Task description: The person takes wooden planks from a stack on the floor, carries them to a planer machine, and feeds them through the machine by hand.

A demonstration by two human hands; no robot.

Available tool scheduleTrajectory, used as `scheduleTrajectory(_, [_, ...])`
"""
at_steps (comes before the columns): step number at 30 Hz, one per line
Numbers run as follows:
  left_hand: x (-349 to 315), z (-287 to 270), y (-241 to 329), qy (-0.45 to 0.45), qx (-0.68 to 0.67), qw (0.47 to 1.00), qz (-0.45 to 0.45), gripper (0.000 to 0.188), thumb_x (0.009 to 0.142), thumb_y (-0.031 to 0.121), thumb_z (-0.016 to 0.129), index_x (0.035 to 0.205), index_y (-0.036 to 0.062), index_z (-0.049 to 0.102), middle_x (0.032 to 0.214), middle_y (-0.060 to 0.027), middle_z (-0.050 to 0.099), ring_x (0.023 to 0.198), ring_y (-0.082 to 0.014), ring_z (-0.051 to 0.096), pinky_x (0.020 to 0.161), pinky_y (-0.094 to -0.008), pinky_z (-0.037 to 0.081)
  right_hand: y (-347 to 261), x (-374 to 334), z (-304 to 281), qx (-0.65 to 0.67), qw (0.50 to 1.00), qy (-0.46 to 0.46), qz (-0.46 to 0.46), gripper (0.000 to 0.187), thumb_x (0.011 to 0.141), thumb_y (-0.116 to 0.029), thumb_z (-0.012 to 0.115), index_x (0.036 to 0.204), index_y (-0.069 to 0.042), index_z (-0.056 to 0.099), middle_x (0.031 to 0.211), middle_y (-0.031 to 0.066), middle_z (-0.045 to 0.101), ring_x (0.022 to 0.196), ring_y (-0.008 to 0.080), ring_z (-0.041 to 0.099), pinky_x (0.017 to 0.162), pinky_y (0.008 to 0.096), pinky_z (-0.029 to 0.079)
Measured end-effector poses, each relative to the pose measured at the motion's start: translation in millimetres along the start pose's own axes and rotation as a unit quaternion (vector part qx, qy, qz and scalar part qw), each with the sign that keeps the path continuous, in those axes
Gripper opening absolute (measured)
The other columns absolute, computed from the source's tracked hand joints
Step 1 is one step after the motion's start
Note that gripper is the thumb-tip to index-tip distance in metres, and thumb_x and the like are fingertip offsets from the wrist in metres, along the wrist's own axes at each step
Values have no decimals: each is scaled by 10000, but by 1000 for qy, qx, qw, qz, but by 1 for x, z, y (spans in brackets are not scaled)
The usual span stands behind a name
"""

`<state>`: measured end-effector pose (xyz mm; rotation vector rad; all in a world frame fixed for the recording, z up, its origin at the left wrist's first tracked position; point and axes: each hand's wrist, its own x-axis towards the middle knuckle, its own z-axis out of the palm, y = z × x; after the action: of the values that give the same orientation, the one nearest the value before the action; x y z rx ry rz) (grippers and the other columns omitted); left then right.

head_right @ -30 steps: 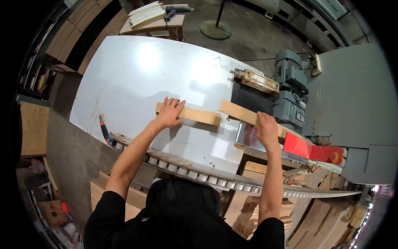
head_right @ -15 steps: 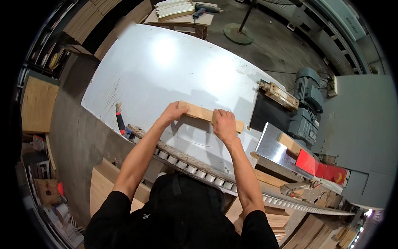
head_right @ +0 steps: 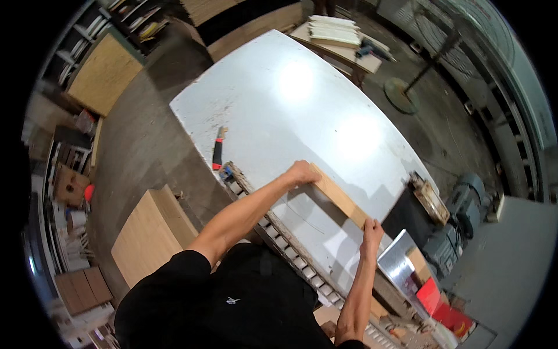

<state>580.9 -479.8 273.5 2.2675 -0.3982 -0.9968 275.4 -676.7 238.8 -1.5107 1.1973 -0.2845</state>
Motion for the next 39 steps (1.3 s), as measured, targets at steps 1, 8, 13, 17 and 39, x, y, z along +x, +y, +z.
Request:
scheduleTrajectory(1, [1,0,-8,5,13,1000,-1,647,651,413,770,988,-132,681,968,-269,696,846,-330,691,709,-404,566,4,-1,0,-8,999,-38,13,592,884,-303,685,1282,116,555,918,69,603,778,112,517,652,264,417])
scheduleTrajectory(8, [-33,-20,-12,-33,85,996,15,920,615,467,791,1326,-60,538,1350,-297,525,1255,-422,519,1003,-452,489,17,-42,-4,-144,985,-27,-90,1013,769,-343,828,1498,76,262,1465,244,396,1283,337,481,1087,399,378])
scheduleTrajectory(13, [-57,-25,-15,116,346,829,425,842,621,450,853,1293,26,574,1292,-210,583,1399,-444,304,1136,-555,303,-39,-67,0,-427,841,-134,-305,1028,680,-249,869,1467,80,296,1460,297,391,1285,433,469,1122,453,353])
scheduleTrajectory(17, [-31,-11,-7,28,492,763,419,456,742,288,774,1107,53,634,1170,-138,655,1230,-350,526,1066,-495,400,-24,-54,14,-465,822,-109,-312,804,647,-193,865,1320,13,475,1263,238,571,1152,435,549,999,478,443])
scheduleTrajectory(39, [-5,6,-29,-8,394,818,419,188,713,93,743,893,84,688,922,-122,704,903,-326,682,795,-438,561,-15,-42,16,-436,824,-114,-342,584,624,-223,892,1114,-63,617,1009,182,643,967,402,601,830,468,487])
